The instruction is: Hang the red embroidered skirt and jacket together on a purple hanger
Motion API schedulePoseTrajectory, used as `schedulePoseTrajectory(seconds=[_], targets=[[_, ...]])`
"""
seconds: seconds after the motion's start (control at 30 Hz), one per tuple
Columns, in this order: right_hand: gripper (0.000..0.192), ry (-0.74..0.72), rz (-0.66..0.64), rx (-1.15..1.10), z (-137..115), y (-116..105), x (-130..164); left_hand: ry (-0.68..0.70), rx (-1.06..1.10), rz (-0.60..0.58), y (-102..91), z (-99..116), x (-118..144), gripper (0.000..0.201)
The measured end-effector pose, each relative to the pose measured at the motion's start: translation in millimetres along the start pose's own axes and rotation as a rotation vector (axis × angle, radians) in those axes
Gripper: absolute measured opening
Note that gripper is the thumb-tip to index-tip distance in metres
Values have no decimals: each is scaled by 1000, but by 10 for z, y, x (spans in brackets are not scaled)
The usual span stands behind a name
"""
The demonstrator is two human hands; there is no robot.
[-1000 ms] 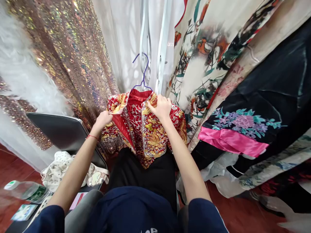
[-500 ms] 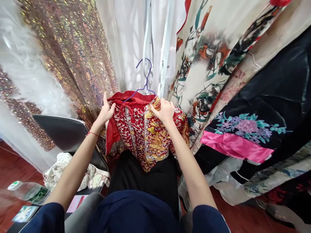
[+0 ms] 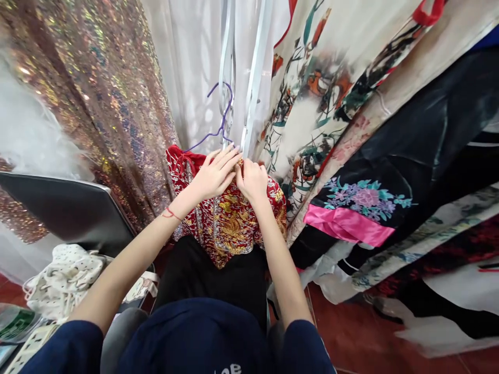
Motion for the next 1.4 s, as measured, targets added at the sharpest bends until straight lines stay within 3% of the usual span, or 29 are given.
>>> schedulePoseTrajectory(seconds=[0.17,0.37,0.53,0.63,0.73,0.83,0.9,0.97,1.07,1.17,1.23,1.27,1.33,1.4], targets=[[50,-21,-107,67,50,-217,76,4,47,23,180,-86,-26,54],[50,-1,-128,135,-41,-594,333,-46,82,73,134,-110,156,61],[44,149,-154,252,10,-1021,542,-109,60,72,98,-153,204,63],[47,247,-31,256,55,-1376,651,-155,24,74,107,-148,215,62],[47,383,188,198,-14,-1840,790,-194,-15,79,161,-90,218,62],[37,495,464,123,-286,-2317,979,-256,-18,88,252,-21,188,60],[29,550,581,123,-516,-2509,1100,-305,24,92,285,9,151,57],[24,553,522,55,-707,-2485,1155,-331,121,69,249,47,130,53],[31,530,410,-78,-830,-2160,1157,-384,337,54,-1,164,231,46],[37,607,292,-205,-816,-1699,1154,-644,434,232,-416,354,601,39],[37,658,187,-322,-854,-1436,1181,-864,258,400,-679,546,959,37],[36,679,129,-391,-898,-1338,1207,-919,151,423,-772,668,1117,34],[32,710,20,-535,-1017,-1216,1273,-952,132,307,-831,881,1334,29],[27,719,-71,-684,-1130,-1172,1333,-969,322,103,-780,986,1457,27]])
Point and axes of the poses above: each hand's wrist, its own x-axis away from the middle knuckle, its own y-axis out of the palm, z = x × y, the point moved 4 cm from there along -x, towards the middle knuckle, and after that the axes turned 11 degrees about z, right-handed, at the moved point
